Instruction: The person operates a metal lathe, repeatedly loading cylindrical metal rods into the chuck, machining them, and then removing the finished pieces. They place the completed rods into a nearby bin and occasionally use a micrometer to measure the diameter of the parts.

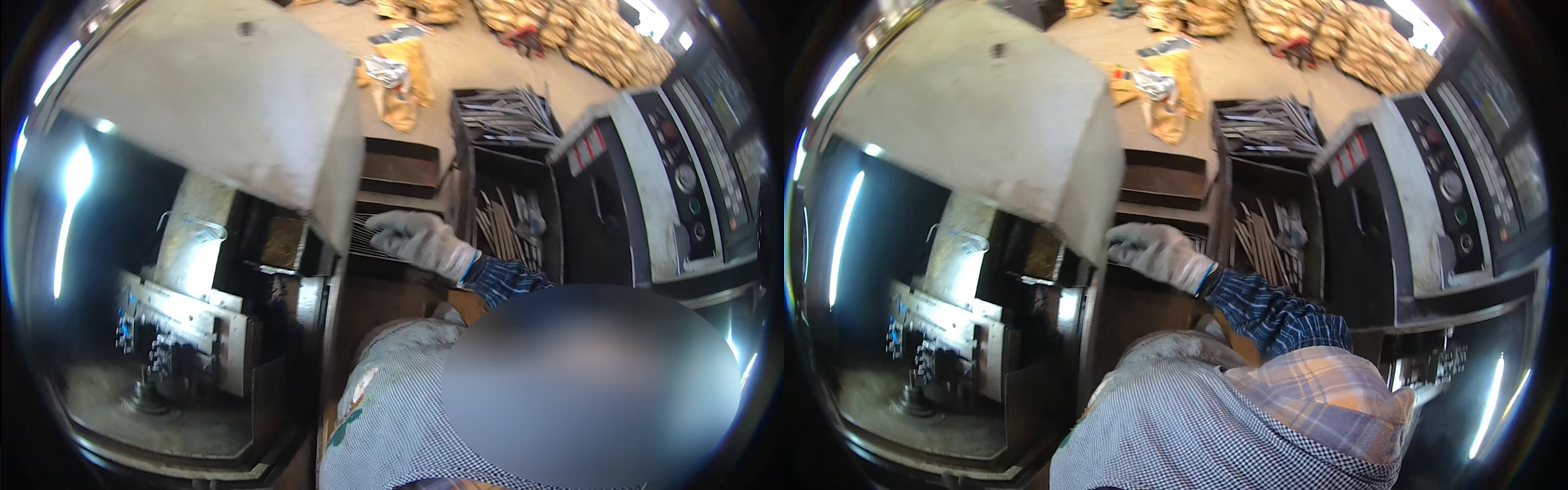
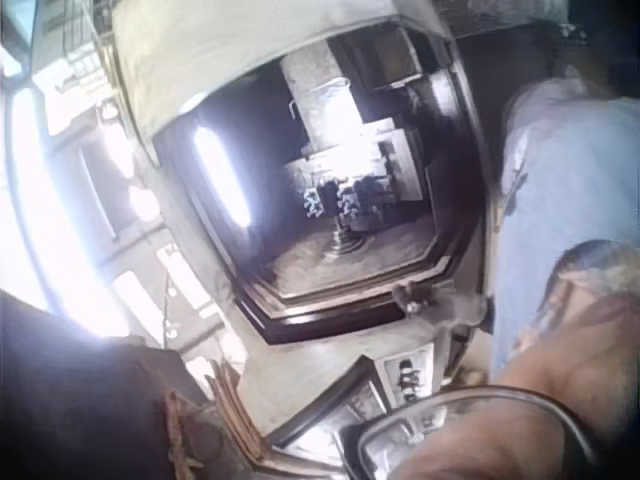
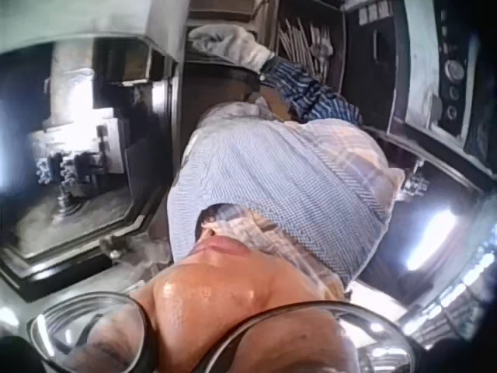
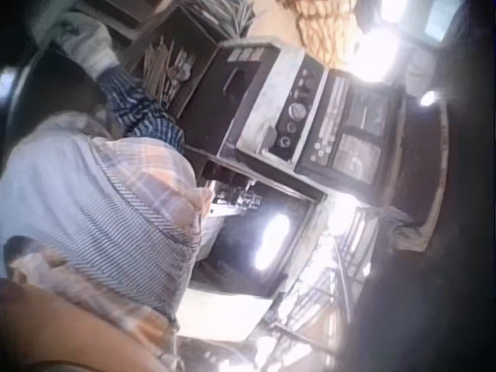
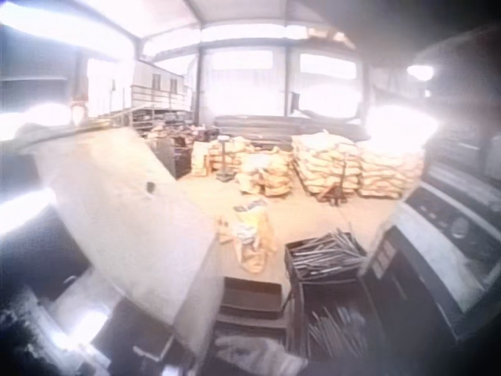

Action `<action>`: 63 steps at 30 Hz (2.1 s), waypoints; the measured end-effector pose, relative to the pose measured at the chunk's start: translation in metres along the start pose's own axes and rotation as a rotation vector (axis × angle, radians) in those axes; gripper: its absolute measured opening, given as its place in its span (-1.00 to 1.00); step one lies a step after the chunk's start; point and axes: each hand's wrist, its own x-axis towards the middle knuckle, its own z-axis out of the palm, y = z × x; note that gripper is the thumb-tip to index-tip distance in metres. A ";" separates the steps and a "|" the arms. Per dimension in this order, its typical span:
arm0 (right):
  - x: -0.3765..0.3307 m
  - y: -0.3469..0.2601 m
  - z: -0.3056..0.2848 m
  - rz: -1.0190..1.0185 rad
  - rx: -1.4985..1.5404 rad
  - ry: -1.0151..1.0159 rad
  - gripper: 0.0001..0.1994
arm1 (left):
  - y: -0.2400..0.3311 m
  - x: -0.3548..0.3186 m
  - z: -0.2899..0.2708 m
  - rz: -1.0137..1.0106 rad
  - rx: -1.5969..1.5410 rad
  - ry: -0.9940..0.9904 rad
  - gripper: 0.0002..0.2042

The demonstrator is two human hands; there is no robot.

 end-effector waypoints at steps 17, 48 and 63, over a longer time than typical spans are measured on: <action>-0.195 0.321 -0.164 1.539 -0.602 0.105 -0.44 | 0.254 -0.030 0.133 0.573 -0.262 -1.227 -0.60; -0.147 0.085 -0.199 0.332 0.652 0.979 -0.53 | 0.324 0.012 0.150 1.125 -0.242 -1.387 -0.67; -0.048 -0.085 -0.111 0.272 0.808 0.368 -0.55 | 0.327 0.019 0.139 1.370 -0.196 -1.378 -0.68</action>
